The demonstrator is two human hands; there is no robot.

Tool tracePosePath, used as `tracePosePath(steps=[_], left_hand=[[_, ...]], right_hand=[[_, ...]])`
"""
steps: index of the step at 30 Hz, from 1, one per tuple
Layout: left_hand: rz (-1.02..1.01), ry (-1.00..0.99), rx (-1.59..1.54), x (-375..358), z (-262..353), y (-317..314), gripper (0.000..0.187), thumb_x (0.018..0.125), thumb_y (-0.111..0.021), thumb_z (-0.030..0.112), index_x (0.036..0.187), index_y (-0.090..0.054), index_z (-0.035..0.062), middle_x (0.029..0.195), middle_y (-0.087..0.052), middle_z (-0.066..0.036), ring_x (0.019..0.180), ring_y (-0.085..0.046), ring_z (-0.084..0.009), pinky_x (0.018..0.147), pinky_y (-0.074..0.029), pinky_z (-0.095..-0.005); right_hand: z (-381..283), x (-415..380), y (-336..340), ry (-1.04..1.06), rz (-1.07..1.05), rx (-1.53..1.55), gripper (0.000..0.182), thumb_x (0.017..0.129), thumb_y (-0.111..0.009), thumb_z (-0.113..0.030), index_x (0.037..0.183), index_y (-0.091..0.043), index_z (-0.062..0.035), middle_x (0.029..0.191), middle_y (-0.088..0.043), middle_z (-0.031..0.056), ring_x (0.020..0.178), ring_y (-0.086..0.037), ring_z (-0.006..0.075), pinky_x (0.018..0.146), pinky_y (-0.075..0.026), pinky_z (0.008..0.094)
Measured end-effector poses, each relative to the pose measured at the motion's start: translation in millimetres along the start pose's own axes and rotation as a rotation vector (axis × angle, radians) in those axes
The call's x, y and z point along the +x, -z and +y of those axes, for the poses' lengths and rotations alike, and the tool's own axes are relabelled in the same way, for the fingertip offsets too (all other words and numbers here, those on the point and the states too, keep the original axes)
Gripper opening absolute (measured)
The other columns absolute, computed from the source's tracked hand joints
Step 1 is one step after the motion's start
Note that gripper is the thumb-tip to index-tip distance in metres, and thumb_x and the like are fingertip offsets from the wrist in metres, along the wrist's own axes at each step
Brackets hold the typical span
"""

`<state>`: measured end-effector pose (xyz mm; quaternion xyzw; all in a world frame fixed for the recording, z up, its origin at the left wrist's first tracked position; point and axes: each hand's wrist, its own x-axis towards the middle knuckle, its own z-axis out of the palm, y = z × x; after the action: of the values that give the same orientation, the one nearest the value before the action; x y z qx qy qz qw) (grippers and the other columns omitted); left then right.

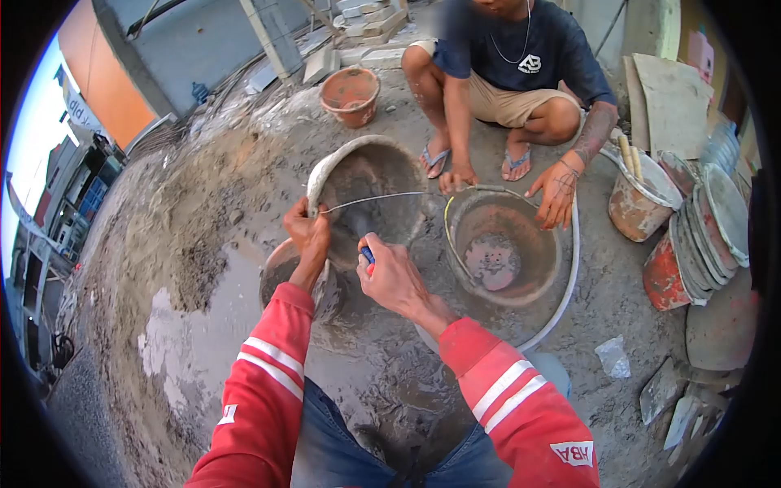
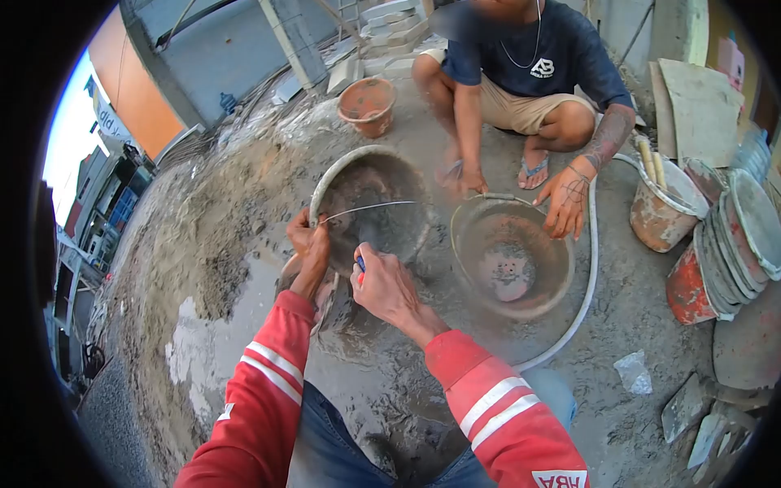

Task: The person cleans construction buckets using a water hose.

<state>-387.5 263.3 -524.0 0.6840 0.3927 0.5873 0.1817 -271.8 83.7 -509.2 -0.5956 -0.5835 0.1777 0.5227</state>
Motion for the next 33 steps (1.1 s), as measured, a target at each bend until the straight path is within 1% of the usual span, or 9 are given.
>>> tracePosePath(steps=[4, 7, 9, 13, 15, 24, 27, 31, 33], left_hand=[[0.009, 0.044, -0.036, 1.3, 2.3, 1.3, 0.019, 0.076, -0.066, 0.003, 0.066, -0.051, -0.0003, 0.058, -0.039, 0.003, 0.059, -0.036, -0.0074, 0.051, -0.030, -0.0308], [0.027, 0.044, -0.071, 3.1, -0.9, 0.9, 0.020, 0.077, -0.066, 0.003, 0.065, -0.050, 0.0007, 0.059, -0.040, 0.005, 0.059, -0.036, -0.0067, 0.050, -0.029, -0.0301], [0.041, 0.056, -0.087, 3.6, -4.3, -0.7, 0.021, 0.078, -0.066, 0.003, 0.065, -0.049, 0.0012, 0.059, -0.040, 0.005, 0.058, -0.036, -0.0063, 0.050, -0.029, -0.0297], [0.034, 0.112, -0.096, 2.4, -2.1, -0.7, 0.022, 0.078, -0.067, 0.004, 0.065, -0.049, 0.0016, 0.060, -0.040, 0.006, 0.058, -0.035, -0.0058, 0.049, -0.028, -0.0292], [0.027, 0.104, -0.054, -0.2, -4.7, -0.4, 0.021, 0.078, -0.067, 0.005, 0.066, -0.051, 0.0014, 0.060, -0.041, 0.006, 0.058, -0.035, -0.0056, 0.049, -0.028, -0.0290], [-0.025, 0.169, -0.011, -8.7, -3.1, -7.3, 0.022, 0.077, -0.067, 0.004, 0.065, -0.049, 0.0020, 0.059, -0.040, 0.005, 0.058, -0.035, -0.0071, 0.049, -0.028, -0.0311], [-0.035, 0.163, 0.008, -9.5, -5.1, -7.0, 0.023, 0.077, -0.067, 0.003, 0.064, -0.048, 0.0022, 0.059, -0.040, 0.004, 0.058, -0.036, -0.0072, 0.049, -0.029, -0.0312], [-0.063, 0.147, -0.010, -12.4, -2.2, -7.8, 0.025, 0.077, -0.067, 0.003, 0.064, -0.046, 0.0024, 0.059, -0.040, 0.004, 0.059, -0.036, -0.0074, 0.050, -0.029, -0.0312], [-0.056, 0.157, -0.036, -13.6, -3.8, -10.6, 0.025, 0.077, -0.066, 0.003, 0.064, -0.045, 0.0025, 0.059, -0.040, 0.004, 0.059, -0.036, -0.0074, 0.050, -0.029, -0.0312]], right_hand=[[0.9, 0.6, -1.5, 0.041, 0.032, -0.009, 0.018, 0.086, -0.063, -0.009, 0.100, -0.055, -0.0006, 0.084, -0.066, 0.0251, 0.080, -0.064, 0.0468, 0.069, -0.050, 0.0519], [4.8, 1.0, -1.7, -0.011, 0.066, -0.068, 0.018, 0.087, -0.062, -0.009, 0.101, -0.055, -0.0007, 0.084, -0.066, 0.0243, 0.080, -0.064, 0.0467, 0.069, -0.050, 0.0512], [3.0, -1.3, -1.7, 0.056, 0.034, 0.026, 0.021, 0.086, -0.064, -0.006, 0.104, -0.055, 0.0000, 0.071, -0.061, 0.0222, 0.069, -0.063, 0.0431, 0.062, -0.048, 0.0466], [-2.1, -3.9, -3.4, 0.152, 0.027, 0.097, 0.018, 0.086, -0.062, -0.004, 0.103, -0.055, 0.0003, 0.070, -0.060, 0.0210, 0.064, -0.062, 0.0397, 0.059, -0.047, 0.0442], [-1.1, -1.1, -2.1, 0.299, 0.140, 0.095, 0.017, 0.088, -0.061, -0.003, 0.103, -0.055, 0.0000, 0.072, -0.059, 0.0203, 0.060, -0.061, 0.0358, 0.057, -0.046, 0.0425], [-9.1, 1.2, 8.9, 0.246, 0.094, 0.092, 0.018, 0.087, -0.061, -0.002, 0.104, -0.055, 0.0002, 0.076, -0.060, 0.0207, 0.063, -0.060, 0.0386, 0.057, -0.046, 0.0423], [-3.4, 4.3, 9.8, 0.251, 0.176, 0.021, 0.019, 0.087, -0.062, -0.003, 0.104, -0.055, 0.0003, 0.078, -0.060, 0.0215, 0.065, -0.061, 0.0384, 0.058, -0.047, 0.0430], [-3.1, 3.2, 5.4, 0.239, 0.174, 0.060, 0.019, 0.087, -0.062, -0.003, 0.104, -0.055, 0.0005, 0.079, -0.061, 0.0216, 0.066, -0.061, 0.0389, 0.059, -0.047, 0.0440], [-6.5, -0.4, 0.3, 0.293, 0.100, 0.093, 0.019, 0.087, -0.062, -0.003, 0.104, -0.055, 0.0007, 0.080, -0.061, 0.0216, 0.065, -0.061, 0.0387, 0.060, -0.047, 0.0439]])
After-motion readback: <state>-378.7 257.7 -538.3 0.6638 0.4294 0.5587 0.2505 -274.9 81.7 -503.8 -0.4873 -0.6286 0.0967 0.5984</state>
